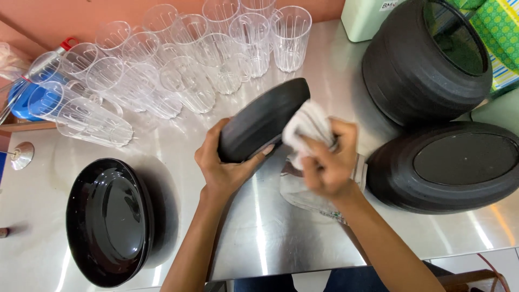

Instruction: The person wipes a black plate with a white cloth, cleaning both the bottom and top surfaces. The person then wipes a second black plate in the same manner.

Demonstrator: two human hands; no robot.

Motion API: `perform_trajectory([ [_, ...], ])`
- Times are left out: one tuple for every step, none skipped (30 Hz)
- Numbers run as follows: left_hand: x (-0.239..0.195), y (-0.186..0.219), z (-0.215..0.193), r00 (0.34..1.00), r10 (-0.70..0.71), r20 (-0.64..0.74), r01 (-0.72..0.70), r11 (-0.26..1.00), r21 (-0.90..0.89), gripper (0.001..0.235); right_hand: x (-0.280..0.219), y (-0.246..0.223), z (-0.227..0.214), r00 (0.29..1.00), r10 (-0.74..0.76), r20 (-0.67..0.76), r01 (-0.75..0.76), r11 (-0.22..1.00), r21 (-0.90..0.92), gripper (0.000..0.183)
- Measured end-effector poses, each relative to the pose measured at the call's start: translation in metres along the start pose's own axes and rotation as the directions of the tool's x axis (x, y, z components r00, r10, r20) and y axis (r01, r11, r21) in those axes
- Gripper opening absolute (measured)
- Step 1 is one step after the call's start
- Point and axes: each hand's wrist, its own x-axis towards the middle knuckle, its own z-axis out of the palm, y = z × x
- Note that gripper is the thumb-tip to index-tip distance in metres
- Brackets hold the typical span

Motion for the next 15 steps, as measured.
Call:
perform_trajectory([
  [0.006,0.005,-0.001,1.000,0.003,-0.003,-0.003,1.000,0.001,0.070,0.011,-0.002,-0.001,1.000,-0.003,-0.002,0.003,1.000,0.002,0.035],
  [0.011,0.011,0.000,0.999,0.020,0.047,-0.020,1.000,-0.004,0.066,0.021,-0.005,-0.004,0.999,0.026,-0.035,-0.025,1.000,0.013,0.026],
  [0.015,0.017,0.001,0.995,0.036,0.096,-0.036,0.999,-0.010,0.063,0.031,-0.008,-0.007,0.996,0.055,-0.068,-0.054,0.998,0.024,0.018],
  [0.010,0.015,0.006,0.995,0.035,0.093,-0.034,0.999,-0.015,0.063,0.025,-0.003,-0.006,0.997,0.052,-0.064,-0.051,0.998,0.021,0.018],
  [0.004,0.014,0.012,0.983,0.115,0.144,-0.130,0.987,0.095,0.058,0.019,0.001,-0.004,0.998,-0.002,-0.064,0.002,1.000,-0.009,0.016],
  [-0.002,0.012,0.015,0.961,0.187,0.205,-0.228,0.952,0.203,0.053,0.013,0.004,-0.002,0.996,-0.056,-0.064,0.054,0.998,-0.034,0.015],
  [-0.002,0.013,0.015,0.962,0.185,0.202,-0.226,0.953,0.203,0.053,0.005,0.004,0.003,0.997,-0.057,-0.061,0.055,0.998,-0.034,0.015],
  [-0.001,0.013,0.015,0.969,0.182,0.170,-0.218,0.950,0.225,0.050,-0.001,0.004,0.010,0.993,-0.109,-0.039,0.106,0.992,-0.061,0.019],
  [0.000,0.013,0.015,0.974,0.180,0.137,-0.209,0.946,0.246,0.048,-0.008,0.004,0.017,0.987,-0.159,-0.016,0.158,0.984,-0.087,0.024],
  [0.002,0.012,0.013,0.973,0.182,0.138,-0.212,0.946,0.247,0.048,-0.002,-0.006,0.018,0.987,-0.160,-0.019,0.158,0.984,-0.087,0.024],
  [0.004,0.010,0.011,0.992,0.110,0.069,-0.121,0.976,0.180,0.050,0.003,-0.015,0.019,0.991,-0.136,-0.001,0.136,0.990,-0.035,0.020],
  [0.005,0.009,0.011,1.000,0.029,0.006,-0.030,0.994,0.105,0.052,0.008,-0.024,0.019,0.994,-0.111,0.021,0.111,0.994,0.015,0.017],
  [0.006,0.008,0.007,1.000,0.030,0.009,-0.030,0.994,0.104,0.052,0.003,-0.016,0.019,0.994,-0.110,0.020,0.110,0.994,0.014,0.017],
  [0.006,0.006,0.003,1.000,-0.025,-0.002,0.025,0.999,0.031,0.061,-0.001,-0.007,0.019,0.997,-0.076,-0.010,0.076,0.997,0.029,0.017],
  [0.006,0.004,-0.001,0.997,-0.080,-0.009,0.079,0.996,-0.043,0.071,-0.005,0.001,0.019,0.998,-0.041,-0.038,0.043,0.998,0.045,0.018],
])
